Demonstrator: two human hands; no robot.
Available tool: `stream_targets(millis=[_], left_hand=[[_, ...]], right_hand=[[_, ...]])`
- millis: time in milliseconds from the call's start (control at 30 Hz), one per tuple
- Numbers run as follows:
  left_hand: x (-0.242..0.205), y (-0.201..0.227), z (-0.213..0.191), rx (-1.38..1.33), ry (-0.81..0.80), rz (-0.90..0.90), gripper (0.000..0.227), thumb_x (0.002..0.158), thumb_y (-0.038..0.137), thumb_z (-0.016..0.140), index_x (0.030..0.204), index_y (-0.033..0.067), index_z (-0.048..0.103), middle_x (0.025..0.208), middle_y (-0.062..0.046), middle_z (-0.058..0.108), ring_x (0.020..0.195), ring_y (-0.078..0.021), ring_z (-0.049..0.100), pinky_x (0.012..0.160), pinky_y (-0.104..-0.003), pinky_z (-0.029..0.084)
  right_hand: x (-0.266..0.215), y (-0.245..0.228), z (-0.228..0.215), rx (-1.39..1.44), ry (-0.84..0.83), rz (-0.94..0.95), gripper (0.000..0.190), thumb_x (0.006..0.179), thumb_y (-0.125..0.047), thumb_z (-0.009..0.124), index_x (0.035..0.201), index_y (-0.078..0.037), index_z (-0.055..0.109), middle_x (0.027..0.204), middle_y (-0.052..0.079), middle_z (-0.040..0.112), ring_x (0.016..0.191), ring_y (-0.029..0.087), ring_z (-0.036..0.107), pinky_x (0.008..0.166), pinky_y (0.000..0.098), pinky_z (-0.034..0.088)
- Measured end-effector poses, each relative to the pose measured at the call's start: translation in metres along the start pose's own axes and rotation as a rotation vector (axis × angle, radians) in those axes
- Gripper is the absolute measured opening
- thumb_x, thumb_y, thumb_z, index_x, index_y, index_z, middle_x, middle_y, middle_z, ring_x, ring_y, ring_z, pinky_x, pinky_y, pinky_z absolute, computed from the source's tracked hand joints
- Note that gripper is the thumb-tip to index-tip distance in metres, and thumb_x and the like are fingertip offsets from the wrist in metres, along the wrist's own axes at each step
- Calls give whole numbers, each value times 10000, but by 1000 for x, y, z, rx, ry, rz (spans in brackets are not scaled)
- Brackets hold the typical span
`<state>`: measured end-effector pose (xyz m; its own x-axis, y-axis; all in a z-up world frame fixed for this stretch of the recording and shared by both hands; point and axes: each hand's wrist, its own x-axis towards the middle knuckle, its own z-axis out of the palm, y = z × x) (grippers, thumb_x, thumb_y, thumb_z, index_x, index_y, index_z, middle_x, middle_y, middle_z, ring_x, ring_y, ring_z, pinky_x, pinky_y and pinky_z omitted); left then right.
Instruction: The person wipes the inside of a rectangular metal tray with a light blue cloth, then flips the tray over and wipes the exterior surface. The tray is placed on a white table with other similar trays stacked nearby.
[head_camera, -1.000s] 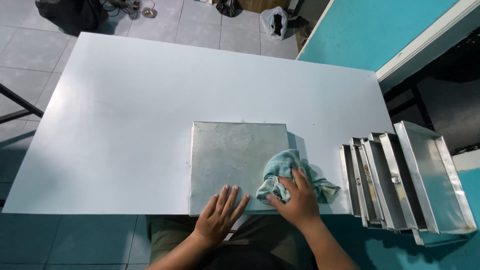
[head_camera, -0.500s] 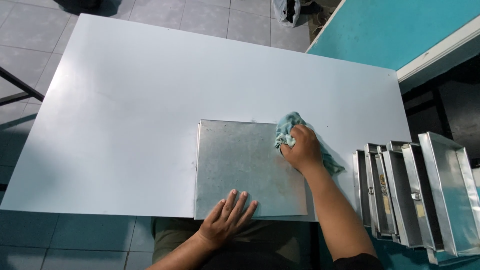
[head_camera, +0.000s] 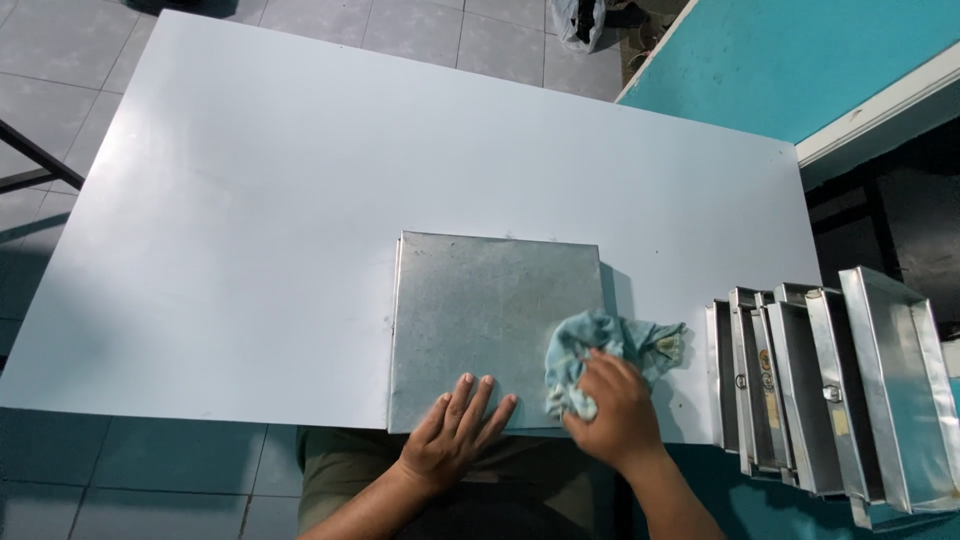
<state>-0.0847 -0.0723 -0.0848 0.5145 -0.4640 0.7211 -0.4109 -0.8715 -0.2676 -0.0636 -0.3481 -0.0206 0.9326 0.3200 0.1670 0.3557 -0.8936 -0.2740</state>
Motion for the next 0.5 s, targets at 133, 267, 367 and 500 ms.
stream_targets(millis=[133,267,367,500], left_hand=[[0,1,0,7,-18,4,582,1083,115,550,1602,293,357,1516,-11,553,1364,-196,563,1141,-330,366],[1,-1,1,4,17,12,513,1113,204,522,1597,287,371,1524,-12,548,1372,-194,558,1161,-333,337],[5,-4,-1,-5,49,12,491,1108,222,554,1573,284,409,1502,-4,568,1356,-187,572,1168,-333,335],[9,-6,-5,-45,69,4,420,1111,283,521,1529,291,480,1463,10,605,1331,-180,594,1165,-326,332]], right_hand=[[-15,-5,-5,138,10,40,463,576,-217,859,896,-146,532,1013,90,683,1256,379,619,1021,529,482],[8,-5,-8,44,-141,106,888,665,-286,815,1473,-126,482,1323,111,584,1259,342,529,1047,519,458],[45,2,-5,-45,-184,145,868,700,-364,773,1495,-139,508,1352,134,530,1282,355,474,1058,543,433],[98,47,21,-89,-73,88,795,694,-375,696,1440,-118,591,1398,160,544,1393,421,409,1158,605,306]])
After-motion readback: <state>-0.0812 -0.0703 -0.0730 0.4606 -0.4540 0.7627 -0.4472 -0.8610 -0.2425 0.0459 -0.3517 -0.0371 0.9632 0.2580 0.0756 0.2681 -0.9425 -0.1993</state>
